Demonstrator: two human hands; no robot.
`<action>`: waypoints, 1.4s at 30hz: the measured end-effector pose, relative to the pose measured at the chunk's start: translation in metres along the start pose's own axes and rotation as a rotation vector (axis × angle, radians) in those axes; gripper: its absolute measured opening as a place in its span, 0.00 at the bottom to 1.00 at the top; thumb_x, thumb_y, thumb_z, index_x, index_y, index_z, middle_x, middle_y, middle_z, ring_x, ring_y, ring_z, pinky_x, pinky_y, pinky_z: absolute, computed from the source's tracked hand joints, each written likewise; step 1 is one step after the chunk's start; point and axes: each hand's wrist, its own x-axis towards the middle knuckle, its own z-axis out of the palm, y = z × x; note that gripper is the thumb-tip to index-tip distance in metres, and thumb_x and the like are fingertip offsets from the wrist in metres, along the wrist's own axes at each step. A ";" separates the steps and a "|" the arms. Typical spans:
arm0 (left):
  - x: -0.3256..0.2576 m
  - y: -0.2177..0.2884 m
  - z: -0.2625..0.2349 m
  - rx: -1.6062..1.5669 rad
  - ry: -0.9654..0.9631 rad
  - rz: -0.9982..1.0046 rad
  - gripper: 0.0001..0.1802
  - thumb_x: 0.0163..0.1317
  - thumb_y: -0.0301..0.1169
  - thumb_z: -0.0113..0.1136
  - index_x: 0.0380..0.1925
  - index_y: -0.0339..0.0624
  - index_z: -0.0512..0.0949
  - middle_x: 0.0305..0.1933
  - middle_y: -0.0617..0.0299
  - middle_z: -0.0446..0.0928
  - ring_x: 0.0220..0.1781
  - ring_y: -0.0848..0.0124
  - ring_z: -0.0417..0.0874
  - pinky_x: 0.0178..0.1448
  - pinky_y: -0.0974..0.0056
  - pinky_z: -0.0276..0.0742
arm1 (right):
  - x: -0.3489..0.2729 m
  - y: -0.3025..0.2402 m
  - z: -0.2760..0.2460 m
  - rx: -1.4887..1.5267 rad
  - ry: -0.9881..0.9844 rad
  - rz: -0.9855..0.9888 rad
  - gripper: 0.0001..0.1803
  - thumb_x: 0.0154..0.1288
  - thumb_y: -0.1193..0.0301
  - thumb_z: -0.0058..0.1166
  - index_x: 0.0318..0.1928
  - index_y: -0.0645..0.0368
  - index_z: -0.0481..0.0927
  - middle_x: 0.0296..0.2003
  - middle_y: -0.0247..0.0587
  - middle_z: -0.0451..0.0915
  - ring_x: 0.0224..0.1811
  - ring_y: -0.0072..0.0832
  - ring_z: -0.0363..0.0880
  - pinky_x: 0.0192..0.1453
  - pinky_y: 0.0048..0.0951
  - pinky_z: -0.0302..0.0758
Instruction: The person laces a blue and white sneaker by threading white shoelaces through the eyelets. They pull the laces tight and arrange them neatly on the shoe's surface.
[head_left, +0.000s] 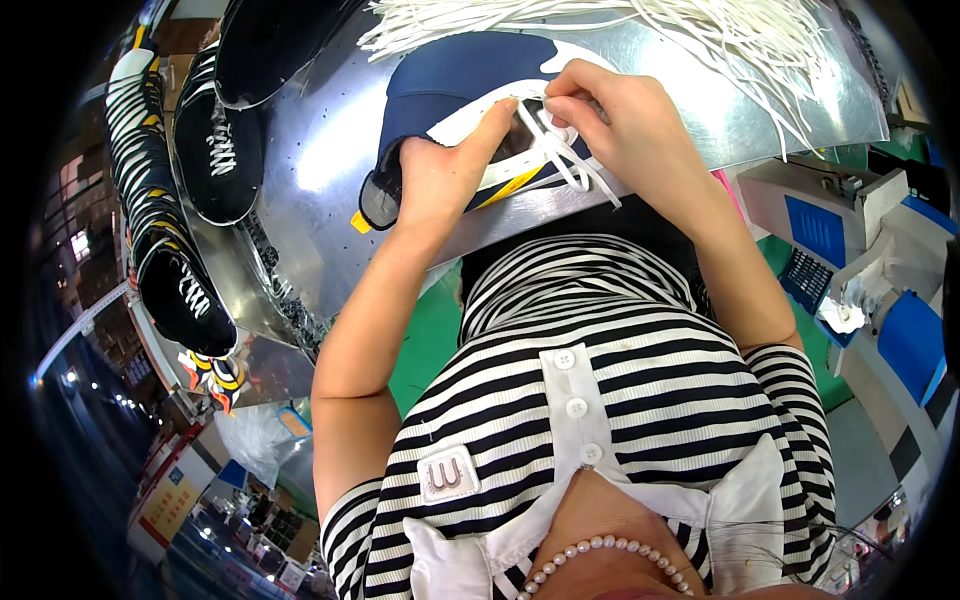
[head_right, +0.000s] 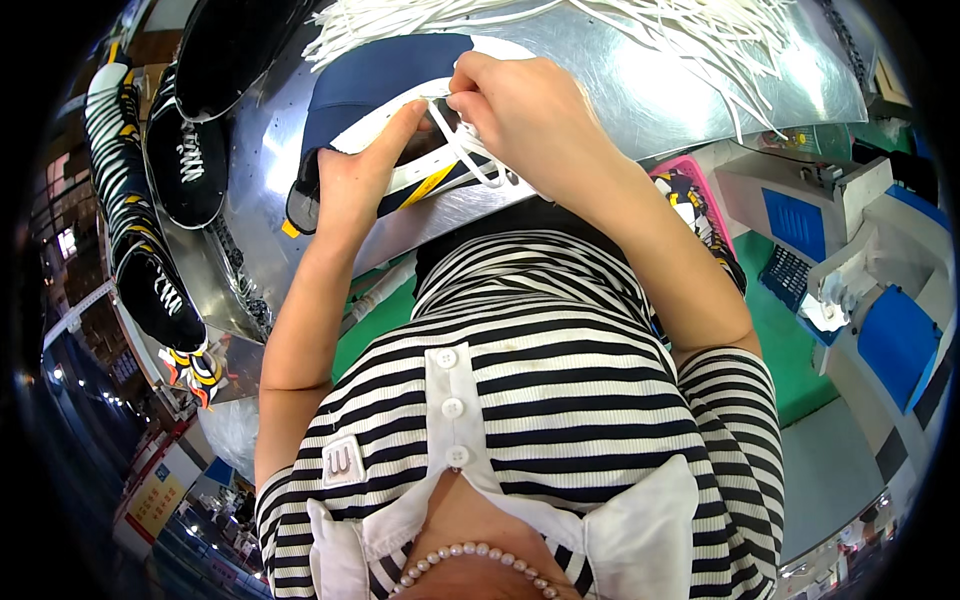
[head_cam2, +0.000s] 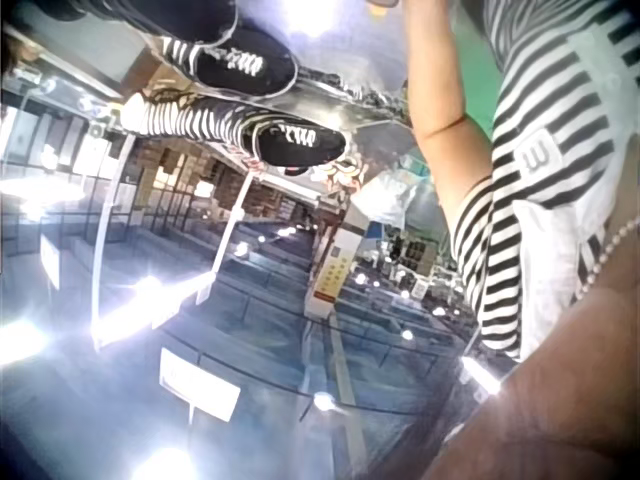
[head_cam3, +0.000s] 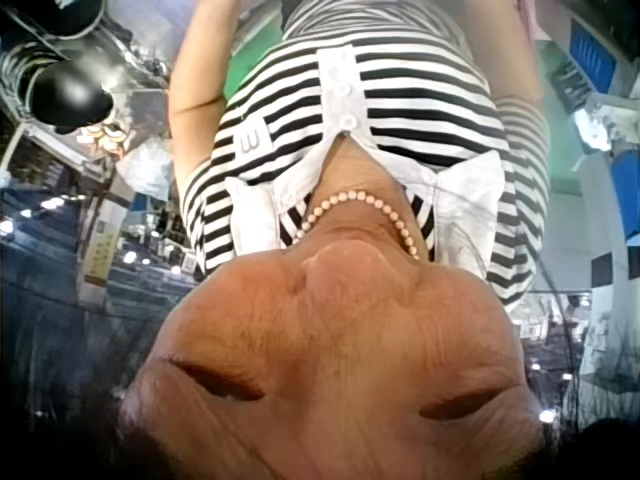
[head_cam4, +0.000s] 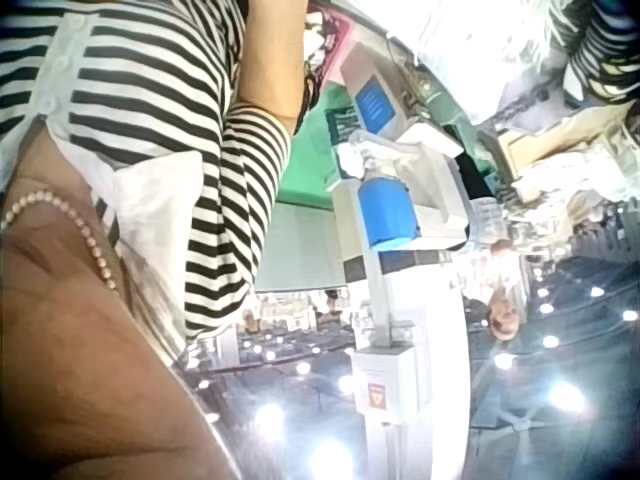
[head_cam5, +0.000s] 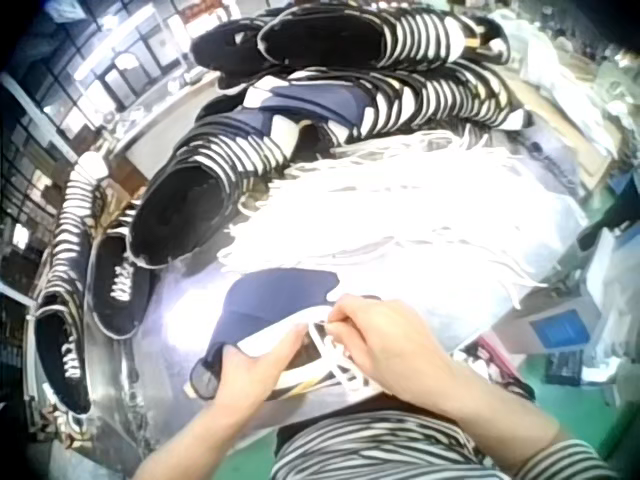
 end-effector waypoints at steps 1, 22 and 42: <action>-0.001 0.001 0.000 0.018 -0.025 -0.016 0.13 0.60 0.33 0.69 0.37 0.33 0.84 0.37 0.61 0.86 0.38 0.75 0.85 0.42 0.69 0.79 | 0.001 0.002 0.002 -0.019 0.017 -0.032 0.08 0.65 0.69 0.55 0.36 0.61 0.78 0.23 0.46 0.81 0.26 0.44 0.81 0.30 0.41 0.75; 0.021 0.005 -0.013 -0.024 -0.238 -0.166 0.19 0.56 0.28 0.72 0.48 0.36 0.81 0.46 0.61 0.83 0.46 0.74 0.82 0.52 0.67 0.76 | 0.026 0.014 0.031 0.134 0.075 0.116 0.13 0.74 0.64 0.48 0.52 0.56 0.76 0.31 0.43 0.84 0.34 0.39 0.83 0.41 0.36 0.76; -0.044 -0.010 -0.008 0.468 0.056 0.589 0.10 0.51 0.24 0.72 0.30 0.39 0.79 0.40 0.58 0.79 0.41 0.58 0.80 0.43 0.59 0.76 | 0.012 0.019 0.024 0.788 0.324 0.126 0.10 0.74 0.73 0.50 0.51 0.63 0.75 0.28 0.32 0.77 0.22 0.12 0.65 0.27 0.15 0.65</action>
